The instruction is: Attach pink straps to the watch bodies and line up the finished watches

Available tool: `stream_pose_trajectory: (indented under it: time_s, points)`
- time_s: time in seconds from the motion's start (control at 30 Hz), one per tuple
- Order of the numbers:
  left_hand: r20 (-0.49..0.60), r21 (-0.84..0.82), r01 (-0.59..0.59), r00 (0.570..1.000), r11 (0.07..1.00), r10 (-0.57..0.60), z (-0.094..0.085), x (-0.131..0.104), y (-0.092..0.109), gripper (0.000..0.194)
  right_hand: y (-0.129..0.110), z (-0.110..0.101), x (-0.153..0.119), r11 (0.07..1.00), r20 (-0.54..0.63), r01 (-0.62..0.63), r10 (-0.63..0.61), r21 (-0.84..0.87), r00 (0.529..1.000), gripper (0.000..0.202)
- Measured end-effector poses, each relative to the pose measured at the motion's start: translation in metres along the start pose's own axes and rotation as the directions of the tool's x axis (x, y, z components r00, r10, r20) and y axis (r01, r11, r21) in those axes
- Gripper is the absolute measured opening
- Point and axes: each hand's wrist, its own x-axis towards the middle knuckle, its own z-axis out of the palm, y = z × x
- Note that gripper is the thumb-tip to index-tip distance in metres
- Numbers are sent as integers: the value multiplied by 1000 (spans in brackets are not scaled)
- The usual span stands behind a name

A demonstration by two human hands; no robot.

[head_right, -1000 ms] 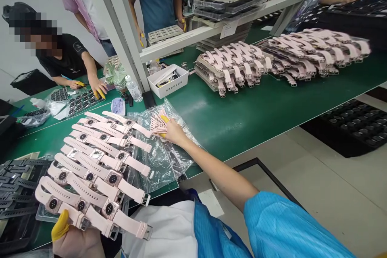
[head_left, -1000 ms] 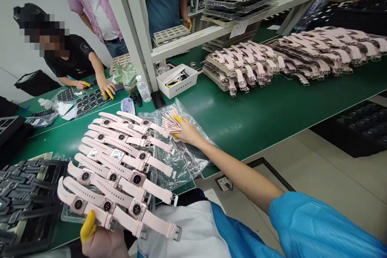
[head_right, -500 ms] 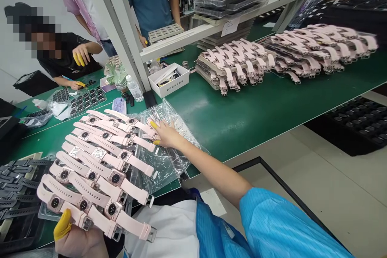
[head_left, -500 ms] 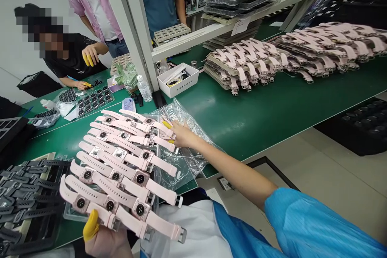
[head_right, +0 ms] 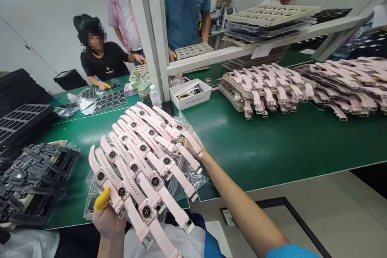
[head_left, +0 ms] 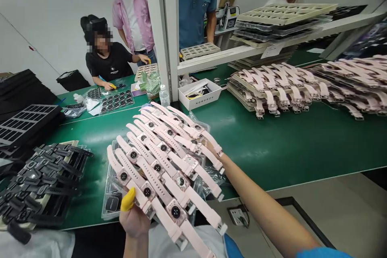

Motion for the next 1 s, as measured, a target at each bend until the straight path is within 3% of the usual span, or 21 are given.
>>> stream_pose_trajectory:
  time_s: [0.13,0.23,0.4,0.47,0.53,0.6,0.77,0.9,1.0]
  points:
    - [-43,56,101,994,993,-99,11,4,-22,59,4,-19,2,998,-111,-67,65,-6,992,62]
    - [-94,122,166,983,978,-155,24,11,-36,58,-2,-48,-14,992,-196,-124,123,6,973,59]
    - [-90,231,255,966,939,-241,47,23,-67,62,-38,-115,-83,981,-219,-193,183,-25,958,62]
    - [-101,256,318,948,913,-302,61,26,-87,66,-51,-143,-115,973,-242,-224,232,62,942,67]
    - [-96,287,406,914,868,-395,80,25,-112,70,-56,-170,-146,947,-313,-240,299,212,902,67]
    - [-53,323,480,870,816,-490,100,24,-140,74,-50,-196,-174,920,-429,-239,361,311,828,56]
    - [39,392,574,771,719,-636,139,30,-220,74,-19,-251,-224,917,-678,-145,374,371,632,42]
    - [8,406,638,713,654,-701,146,41,-270,65,5,-277,-239,901,-737,-145,420,409,530,34]
    - [-62,412,668,699,620,-712,140,47,-288,62,21,-286,-238,895,-741,-145,433,422,513,33]
